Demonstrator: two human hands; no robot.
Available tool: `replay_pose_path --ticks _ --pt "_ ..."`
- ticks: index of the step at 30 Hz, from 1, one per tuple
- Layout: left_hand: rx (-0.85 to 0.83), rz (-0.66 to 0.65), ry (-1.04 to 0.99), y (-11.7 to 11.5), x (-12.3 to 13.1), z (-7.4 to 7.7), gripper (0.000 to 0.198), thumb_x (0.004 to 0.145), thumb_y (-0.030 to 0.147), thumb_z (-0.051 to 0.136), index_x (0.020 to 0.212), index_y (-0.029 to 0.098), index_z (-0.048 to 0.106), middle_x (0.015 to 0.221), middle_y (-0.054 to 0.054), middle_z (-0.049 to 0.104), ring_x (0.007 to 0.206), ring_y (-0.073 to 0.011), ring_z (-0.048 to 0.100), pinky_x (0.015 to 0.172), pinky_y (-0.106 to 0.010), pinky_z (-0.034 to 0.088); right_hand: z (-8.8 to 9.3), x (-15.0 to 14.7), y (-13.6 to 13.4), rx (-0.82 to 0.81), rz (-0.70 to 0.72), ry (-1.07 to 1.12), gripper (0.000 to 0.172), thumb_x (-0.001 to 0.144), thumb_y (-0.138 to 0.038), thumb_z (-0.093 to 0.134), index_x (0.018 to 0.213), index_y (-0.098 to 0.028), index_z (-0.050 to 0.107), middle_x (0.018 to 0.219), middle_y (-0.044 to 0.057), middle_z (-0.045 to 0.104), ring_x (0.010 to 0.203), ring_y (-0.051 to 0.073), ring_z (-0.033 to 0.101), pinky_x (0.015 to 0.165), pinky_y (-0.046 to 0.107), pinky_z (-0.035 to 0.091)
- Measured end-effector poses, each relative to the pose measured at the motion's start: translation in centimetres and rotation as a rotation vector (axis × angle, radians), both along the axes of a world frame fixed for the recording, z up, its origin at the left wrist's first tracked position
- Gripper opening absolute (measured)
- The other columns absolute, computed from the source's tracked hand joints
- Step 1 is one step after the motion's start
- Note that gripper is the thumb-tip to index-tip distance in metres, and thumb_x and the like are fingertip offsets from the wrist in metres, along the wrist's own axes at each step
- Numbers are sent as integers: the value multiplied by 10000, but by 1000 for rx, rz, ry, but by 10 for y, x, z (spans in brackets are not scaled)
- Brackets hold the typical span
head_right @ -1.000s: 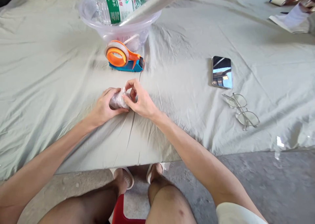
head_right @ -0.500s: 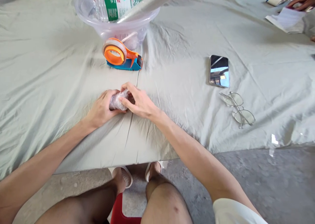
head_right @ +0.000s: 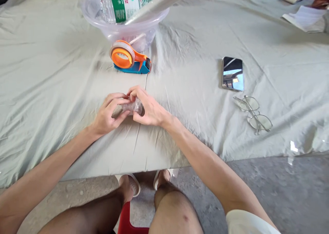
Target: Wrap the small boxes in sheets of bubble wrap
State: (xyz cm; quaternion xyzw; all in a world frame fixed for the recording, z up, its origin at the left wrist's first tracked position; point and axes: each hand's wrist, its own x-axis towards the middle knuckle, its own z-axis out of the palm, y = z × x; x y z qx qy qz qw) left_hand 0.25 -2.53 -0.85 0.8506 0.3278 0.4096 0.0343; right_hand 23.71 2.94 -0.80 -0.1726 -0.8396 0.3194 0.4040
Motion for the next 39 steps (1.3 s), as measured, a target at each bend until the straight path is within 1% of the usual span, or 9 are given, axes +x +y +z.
replay_pose_path --ticks 5,9,11,15,18,24,30,33,39 --pt "-1 10 -55 1 1 -1 187 1068 236 785 1227 257 690 1300 -95 731 1205 -243 754 1045 -433 656 8 7 -2 -75 86 1 152 937 -268 604 1078 -265 547 1321 128 667 1176 303 668 1070 540 552" --pt "-75 -38 -107 2 0 -3 168 1073 223 767 1225 247 700 1400 -118 697 1307 -255 747 1101 -459 660 13 13 -1 -163 65 -8 139 934 -220 635 1068 -255 652 1417 119 712 1287 303 699 1176 559 525" --pt "-78 -53 -121 2 -1 -4 175 1073 217 765 1235 247 704 1404 -115 712 1324 -254 751 1109 -449 662 14 14 1 -253 61 1 109 963 -263 702 1072 -257 699 1436 110 736 1352 307 698 1222 559 513" --pt "-43 -16 -102 0 -2 -3 246 1065 206 776 1297 240 699 1402 -124 757 1310 -257 782 1090 -422 672 14 15 9 -539 140 56 232 977 -449 862 1074 -252 785 1434 105 765 1354 282 729 1216 485 553" --pt "8 21 -59 -1 -1 -1 249 1058 215 791 1290 229 702 1362 -128 788 1265 -264 809 1069 -420 679 11 14 13 -640 182 120 290 905 -487 961 989 -241 831 1377 101 799 1303 270 763 1194 447 570" --pt "82 23 -14 -1 1 -1 177 1047 180 781 1197 205 692 1315 -142 792 1203 -260 822 1013 -389 692 11 3 8 -584 60 168 393 856 -536 998 814 -230 754 1245 86 825 1192 256 768 1102 432 595" --pt "77 59 -38 -2 3 -3 90 1087 255 769 1068 225 686 1283 -107 796 1129 -237 818 969 -376 681 14 -10 -3 -628 -37 221 575 808 -652 1003 879 -270 579 1110 41 826 1054 219 756 1001 395 614" --pt "80 64 -77 1 4 -4 117 1108 278 763 1035 227 686 1245 -90 795 1072 -208 817 924 -353 674 13 -17 -10 -615 -104 246 556 863 -701 942 858 -262 600 1081 42 824 987 208 759 950 391 622" --pt "167 104 -38 -1 7 0 124 1120 282 751 1021 239 690 1270 -75 794 1213 -229 795 976 -389 681 4 -21 -17 -288 -281 260 388 1008 -589 849 824 -262 752 1065 54 837 1007 227 782 1017 442 632"
